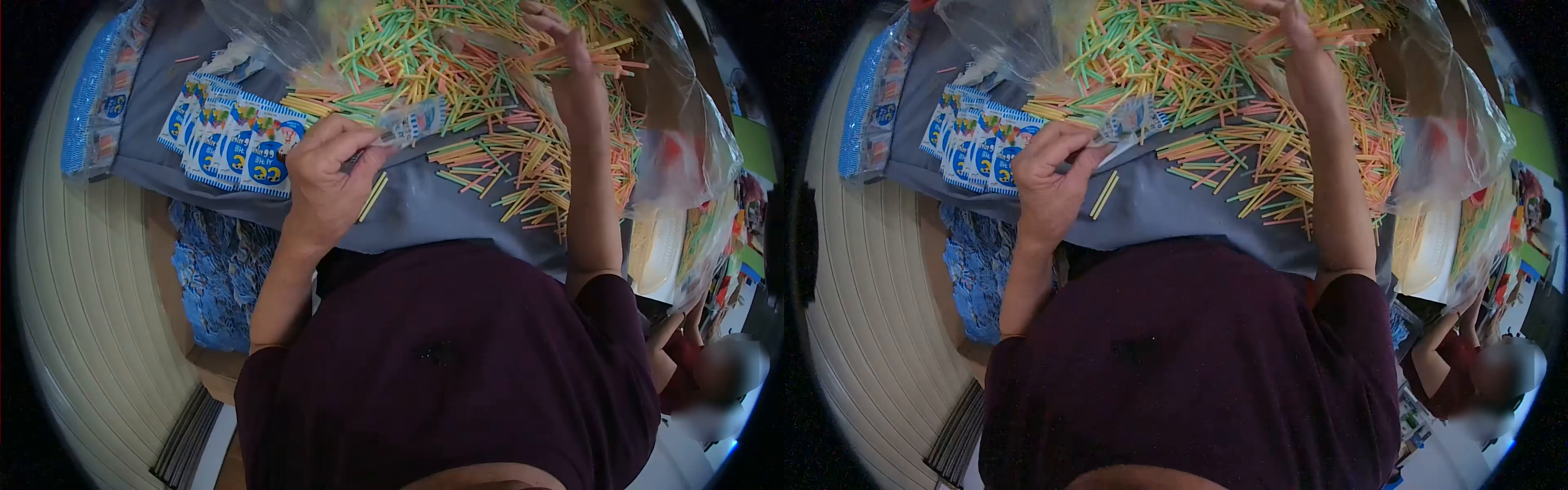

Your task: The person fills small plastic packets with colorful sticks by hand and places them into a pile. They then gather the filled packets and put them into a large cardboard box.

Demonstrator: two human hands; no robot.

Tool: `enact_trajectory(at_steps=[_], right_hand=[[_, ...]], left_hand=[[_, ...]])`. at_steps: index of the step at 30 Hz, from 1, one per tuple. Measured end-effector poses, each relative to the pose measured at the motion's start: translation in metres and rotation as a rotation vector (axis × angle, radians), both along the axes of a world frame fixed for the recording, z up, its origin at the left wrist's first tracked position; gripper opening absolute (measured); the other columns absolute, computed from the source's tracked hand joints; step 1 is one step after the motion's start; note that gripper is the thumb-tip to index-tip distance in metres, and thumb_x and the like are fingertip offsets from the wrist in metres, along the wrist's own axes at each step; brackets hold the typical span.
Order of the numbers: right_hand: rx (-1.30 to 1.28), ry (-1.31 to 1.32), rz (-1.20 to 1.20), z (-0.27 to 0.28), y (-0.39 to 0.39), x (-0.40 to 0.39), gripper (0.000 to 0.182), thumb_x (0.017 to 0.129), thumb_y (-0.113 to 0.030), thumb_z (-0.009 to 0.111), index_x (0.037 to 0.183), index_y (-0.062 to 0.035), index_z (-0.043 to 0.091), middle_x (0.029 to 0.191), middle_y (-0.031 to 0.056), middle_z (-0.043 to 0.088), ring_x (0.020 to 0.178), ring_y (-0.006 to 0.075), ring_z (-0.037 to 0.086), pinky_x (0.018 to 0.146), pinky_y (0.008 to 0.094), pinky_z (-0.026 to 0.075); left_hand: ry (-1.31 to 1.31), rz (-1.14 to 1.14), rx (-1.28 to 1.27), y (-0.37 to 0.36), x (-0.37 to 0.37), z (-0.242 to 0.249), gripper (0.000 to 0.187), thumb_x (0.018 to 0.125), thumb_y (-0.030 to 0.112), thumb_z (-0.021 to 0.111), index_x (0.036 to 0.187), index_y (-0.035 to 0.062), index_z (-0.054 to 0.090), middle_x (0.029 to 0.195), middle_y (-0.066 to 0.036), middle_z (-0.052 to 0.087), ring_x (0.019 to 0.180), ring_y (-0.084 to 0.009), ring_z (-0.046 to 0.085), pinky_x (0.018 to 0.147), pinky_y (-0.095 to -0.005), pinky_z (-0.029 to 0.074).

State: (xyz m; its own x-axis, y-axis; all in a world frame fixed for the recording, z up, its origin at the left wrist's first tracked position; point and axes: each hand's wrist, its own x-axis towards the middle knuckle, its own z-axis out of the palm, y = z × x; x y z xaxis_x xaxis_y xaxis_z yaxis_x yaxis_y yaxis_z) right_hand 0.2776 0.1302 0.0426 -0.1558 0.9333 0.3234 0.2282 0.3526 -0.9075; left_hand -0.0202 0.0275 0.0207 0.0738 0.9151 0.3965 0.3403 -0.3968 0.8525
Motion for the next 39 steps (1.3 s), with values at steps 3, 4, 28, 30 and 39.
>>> enact_trajectory(at_steps=[3,4,28,30,39], right_hand=[[0.0,0.183,0.048,0.02,-0.011,-0.013,0.054,0.107,-0.045,0.032,0.121,-0.0055,0.068,0.133,0.0071,0.06,0.117,0.0211,0.057,0.105,0.0367,0.039],[-0.002,0.221,0.064,0.025,-0.014,-0.017,0.055,0.107,-0.045,0.032,0.121,-0.0055,0.067,0.134,0.0074,0.059,0.118,0.0214,0.057,0.105,0.0371,0.038],[-0.179,0.017,0.193,0.044,0.006,-0.005,0.067,0.101,-0.055,0.043,0.147,-0.0059,0.045,0.13,0.0143,0.061,0.122,0.0212,0.056,0.101,0.0365,0.043],[-0.164,0.228,0.091,0.034,0.021,0.012,0.064,0.102,-0.053,0.041,0.145,-0.0065,0.048,0.129,0.0136,0.062,0.121,0.0212,0.057,0.1,0.0367,0.045],[0.141,-0.051,-0.073,0.044,-0.019,0.015,0.042,0.097,-0.021,0.066,0.135,-0.0037,0.059,0.111,0.0092,0.068,0.104,0.0121,0.06,0.084,0.0286,0.051]], left_hand=[[0.038,-0.083,-0.037,0.022,0.013,0.018,0.013,0.079,-0.004,0.078,0.09,-0.002,0.073,0.077,-0.004,0.064,0.07,-0.009,0.06,0.062,-0.0229,0.046],[0.06,-0.135,-0.048,0.03,0.02,0.019,0.013,0.079,-0.003,0.079,0.091,-0.0021,0.073,0.078,-0.004,0.064,0.071,-0.009,0.06,0.062,-0.023,0.046],[-0.6,-0.446,-0.419,0.096,0.104,0.008,0.02,0.092,0.006,0.071,0.11,-0.0013,0.072,0.095,-0.006,0.072,0.084,-0.0112,0.068,0.076,-0.0254,0.058],[-0.584,-0.46,-0.401,0.099,0.104,0.005,0.021,0.094,0.007,0.068,0.113,-0.0022,0.07,0.102,-0.01,0.073,0.091,-0.0154,0.071,0.082,-0.0292,0.061],[-0.667,-0.36,-0.297,0.071,0.064,0.0,0.021,0.096,0.006,0.066,0.115,-0.0014,0.07,0.103,-0.01,0.073,0.094,-0.017,0.071,0.081,-0.0303,0.061]])
